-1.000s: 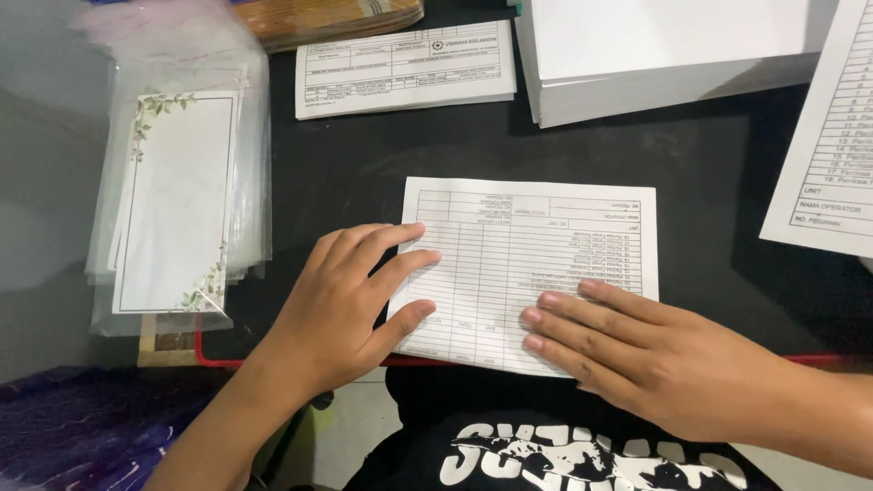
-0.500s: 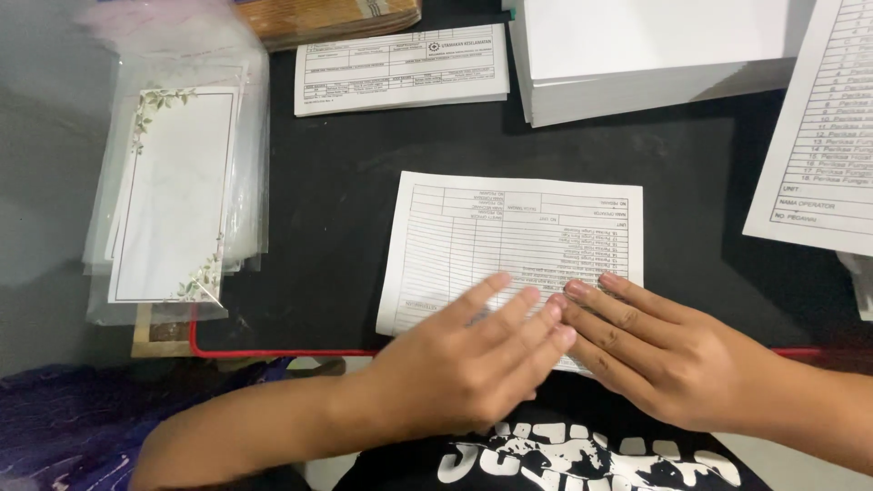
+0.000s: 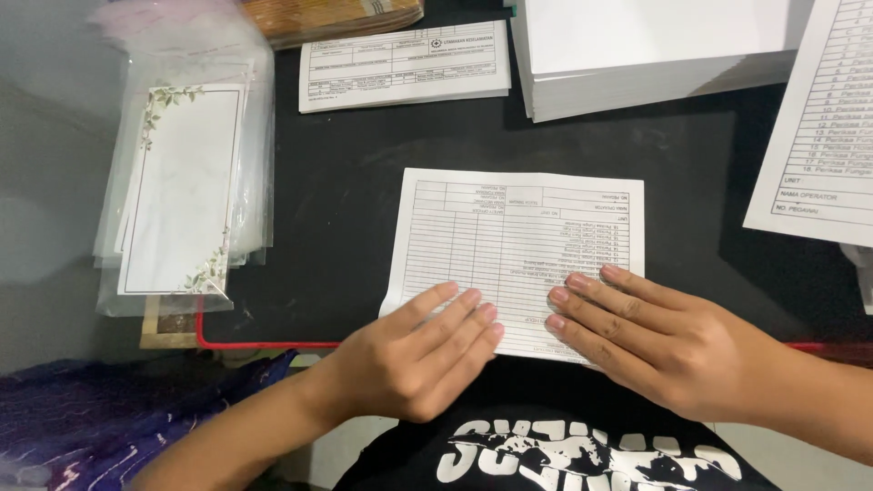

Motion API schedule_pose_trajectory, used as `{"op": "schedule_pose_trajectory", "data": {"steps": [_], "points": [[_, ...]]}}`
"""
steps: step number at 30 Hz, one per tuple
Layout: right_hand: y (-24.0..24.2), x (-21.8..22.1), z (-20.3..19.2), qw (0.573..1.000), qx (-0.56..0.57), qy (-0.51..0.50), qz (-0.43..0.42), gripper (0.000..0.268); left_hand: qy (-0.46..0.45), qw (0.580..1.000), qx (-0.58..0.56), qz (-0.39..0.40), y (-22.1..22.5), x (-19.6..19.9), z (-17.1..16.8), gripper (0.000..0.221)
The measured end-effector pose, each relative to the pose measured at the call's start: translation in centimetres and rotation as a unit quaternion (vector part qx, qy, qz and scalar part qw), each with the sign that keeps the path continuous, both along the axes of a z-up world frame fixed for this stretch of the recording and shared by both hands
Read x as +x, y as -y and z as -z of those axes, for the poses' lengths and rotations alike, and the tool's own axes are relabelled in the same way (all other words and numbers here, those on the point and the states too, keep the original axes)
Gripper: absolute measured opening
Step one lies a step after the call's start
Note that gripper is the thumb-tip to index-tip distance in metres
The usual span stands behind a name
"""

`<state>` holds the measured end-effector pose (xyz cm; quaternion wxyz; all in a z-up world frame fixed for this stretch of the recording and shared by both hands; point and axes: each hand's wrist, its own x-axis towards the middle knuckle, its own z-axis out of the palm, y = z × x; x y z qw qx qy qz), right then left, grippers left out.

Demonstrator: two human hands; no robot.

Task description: Folding printed documents and stacking them neatly

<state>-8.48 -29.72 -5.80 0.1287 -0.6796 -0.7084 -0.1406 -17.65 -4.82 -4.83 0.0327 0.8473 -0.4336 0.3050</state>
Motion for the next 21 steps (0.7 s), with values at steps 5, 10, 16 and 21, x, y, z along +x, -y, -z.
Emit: {"op": "schedule_pose_trajectory", "data": {"steps": [5, 10, 16, 21], "points": [[0.3, 0.1, 0.2, 1.000, -0.007, -0.015, 0.009, 0.041, -0.011, 0.998, 0.034, -0.042, -2.9, -1.2, -0.7, 0.018], [0.8, 0.6, -0.3, 1.000, -0.019, -0.012, 0.003, 0.041, -0.034, 0.997, 0.047, -0.059, -3.6, -1.7, -0.7, 0.017], [2.4, 1.2, -0.6, 0.998, -0.053, 0.043, 0.016, 0.045, -0.032, 0.997, 0.038, -0.064, -4.0, -1.6, -0.7, 0.012], [2.7, 1.2, -0.2, 0.998, -0.055, 0.032, 0.019, 0.045, -0.072, 0.992, 0.032, -0.103, -5.3, -1.9, -1.4, 0.009]]}}
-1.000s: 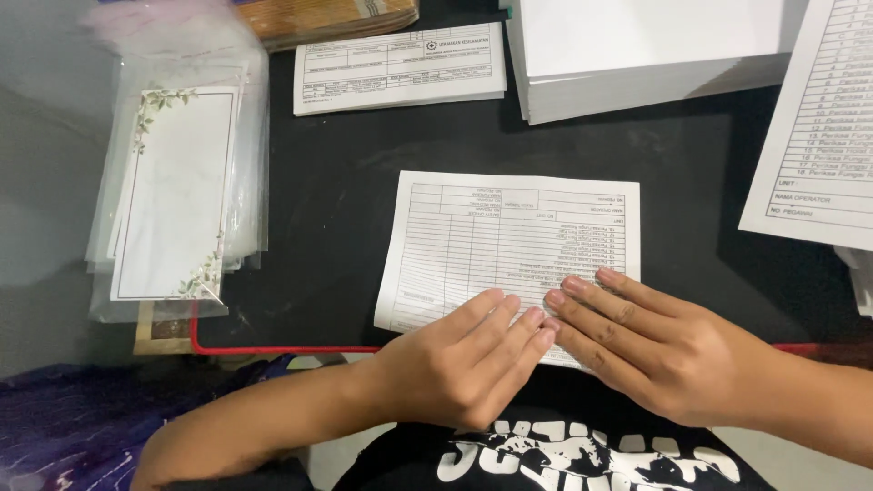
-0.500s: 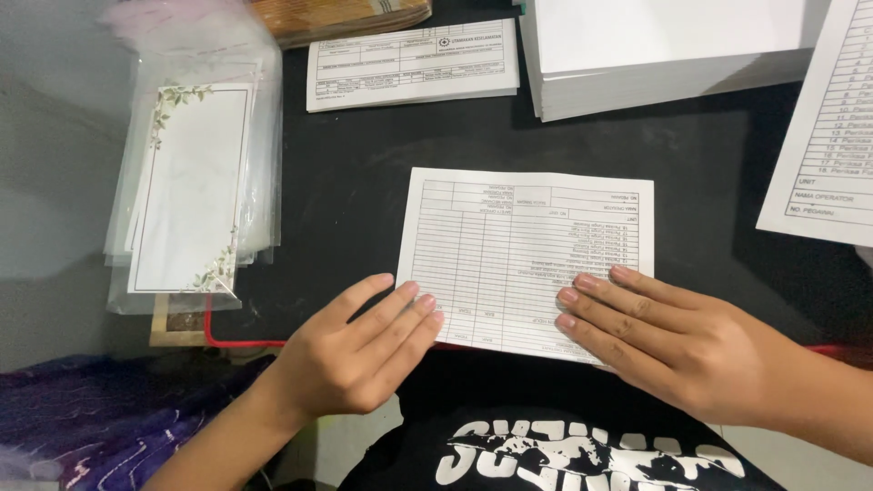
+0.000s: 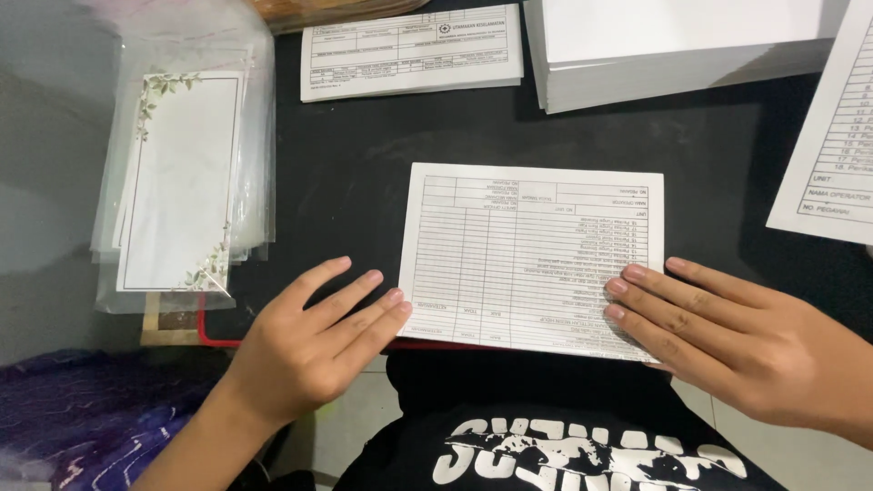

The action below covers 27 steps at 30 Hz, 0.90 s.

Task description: Folding printed documents and stacking them neatly

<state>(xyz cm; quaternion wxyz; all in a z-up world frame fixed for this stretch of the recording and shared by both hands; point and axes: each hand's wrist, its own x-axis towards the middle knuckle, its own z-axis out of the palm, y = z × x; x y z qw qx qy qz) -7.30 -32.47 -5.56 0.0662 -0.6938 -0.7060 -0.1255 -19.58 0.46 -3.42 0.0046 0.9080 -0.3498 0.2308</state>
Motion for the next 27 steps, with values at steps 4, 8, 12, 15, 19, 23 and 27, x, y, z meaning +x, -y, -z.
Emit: {"op": "schedule_pose_trajectory", "data": {"steps": [4, 8, 12, 15, 19, 23, 27], "points": [[-0.2, 1.0, -0.9, 0.999, -0.013, 0.028, 0.012, 0.047, 0.023, 1.000, 0.002, -0.011, 0.1, 0.0, -0.7, 0.007], [-1.1, 2.0, -4.1, 0.985, 0.001, 0.166, 0.046, 0.039, 0.119, 0.989, 0.060, -0.055, 0.1, 0.1, -3.3, 0.010], [-1.7, 2.8, -5.8, 0.983, 0.040, 0.179, 0.021, 0.032, 0.149, 0.978, 0.126, -0.072, -0.2, -0.7, -4.6, 0.017], [-1.6, 3.2, -4.2, 0.982, -0.026, 0.188, 0.003, 0.044, 0.068, 0.996, 0.058, -0.031, 0.1, -0.4, -4.1, 0.011], [-1.0, 2.8, -1.0, 0.985, -0.085, 0.142, 0.043, 0.059, -0.027, 0.998, -0.027, -0.044, 0.2, 0.1, -1.5, 0.056], [-1.7, 2.5, -1.1, 0.991, -0.086, 0.033, 0.097, 0.054, -0.049, 0.982, -0.009, -0.182, 0.7, 2.1, 0.8, 0.055], [-3.7, 2.8, -1.9, 0.991, -0.050, 0.008, 0.125, 0.033, -0.074, 0.973, -0.023, -0.216, 1.3, 4.9, 3.4, 0.055]]}}
